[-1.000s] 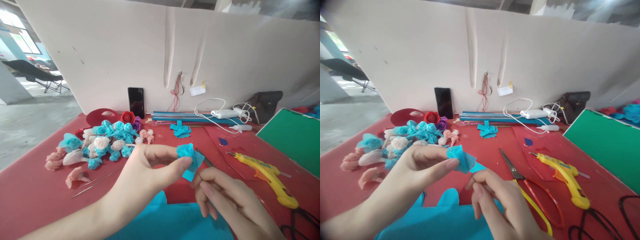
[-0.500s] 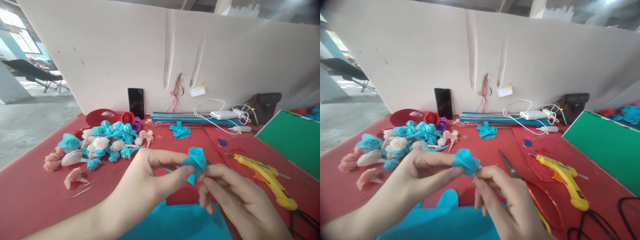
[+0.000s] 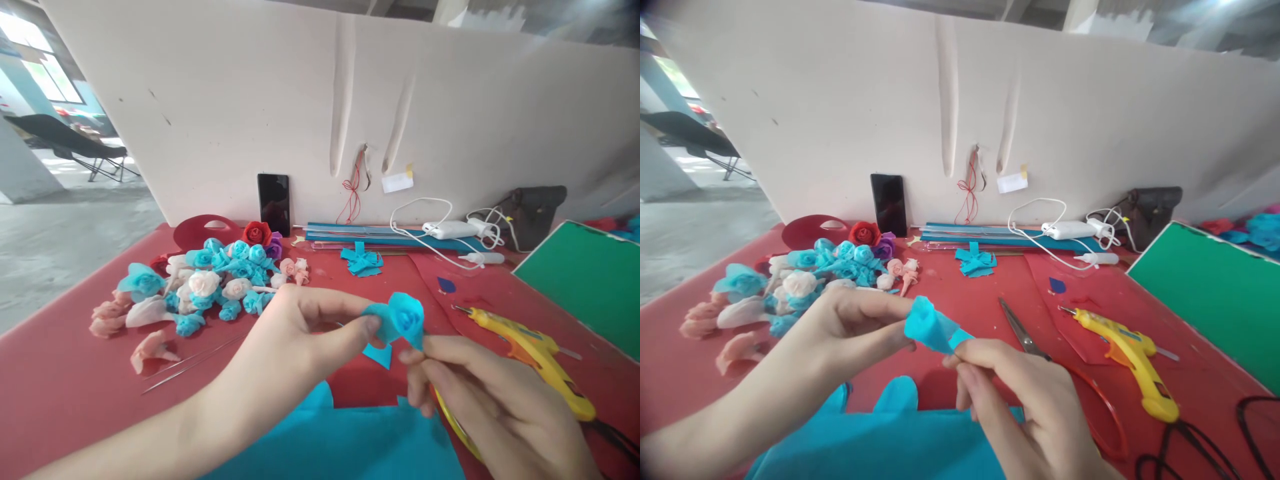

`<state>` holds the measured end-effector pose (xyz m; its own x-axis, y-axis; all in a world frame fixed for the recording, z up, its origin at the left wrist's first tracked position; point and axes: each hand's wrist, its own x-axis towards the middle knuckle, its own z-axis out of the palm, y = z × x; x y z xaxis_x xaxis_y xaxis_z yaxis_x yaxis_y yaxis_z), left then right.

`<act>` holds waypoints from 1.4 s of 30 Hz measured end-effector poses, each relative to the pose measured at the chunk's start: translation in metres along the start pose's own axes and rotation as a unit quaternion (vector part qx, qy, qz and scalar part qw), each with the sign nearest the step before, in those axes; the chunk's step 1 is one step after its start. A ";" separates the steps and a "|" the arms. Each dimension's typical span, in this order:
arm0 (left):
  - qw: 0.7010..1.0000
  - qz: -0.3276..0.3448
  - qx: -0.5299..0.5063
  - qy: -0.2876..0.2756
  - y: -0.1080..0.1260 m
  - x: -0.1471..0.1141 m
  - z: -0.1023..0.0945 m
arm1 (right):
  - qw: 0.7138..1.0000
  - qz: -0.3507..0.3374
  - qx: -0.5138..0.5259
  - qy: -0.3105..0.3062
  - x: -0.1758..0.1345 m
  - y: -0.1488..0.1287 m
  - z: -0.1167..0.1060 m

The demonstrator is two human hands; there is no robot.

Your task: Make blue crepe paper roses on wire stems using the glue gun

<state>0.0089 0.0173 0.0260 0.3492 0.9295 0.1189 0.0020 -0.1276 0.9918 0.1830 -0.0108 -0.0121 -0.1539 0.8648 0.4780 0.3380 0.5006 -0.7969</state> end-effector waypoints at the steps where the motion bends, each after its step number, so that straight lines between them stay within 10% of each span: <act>1: 1.000 0.006 -0.005 -0.011 0.001 0.000 0.000 | 1.000 -0.004 -0.013 -0.014 -0.001 0.001 -0.001; 42: 0.994 0.068 0.085 -0.001 0.009 -0.011 -0.009 | 0.994 -0.015 0.037 -0.105 -0.001 0.005 -0.008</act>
<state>-0.0031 0.0090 0.0345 0.3584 0.8991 0.2514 0.1120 -0.3088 0.9445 0.1920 -0.0097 -0.0138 -0.3563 0.8347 0.4199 0.2622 0.5207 -0.8125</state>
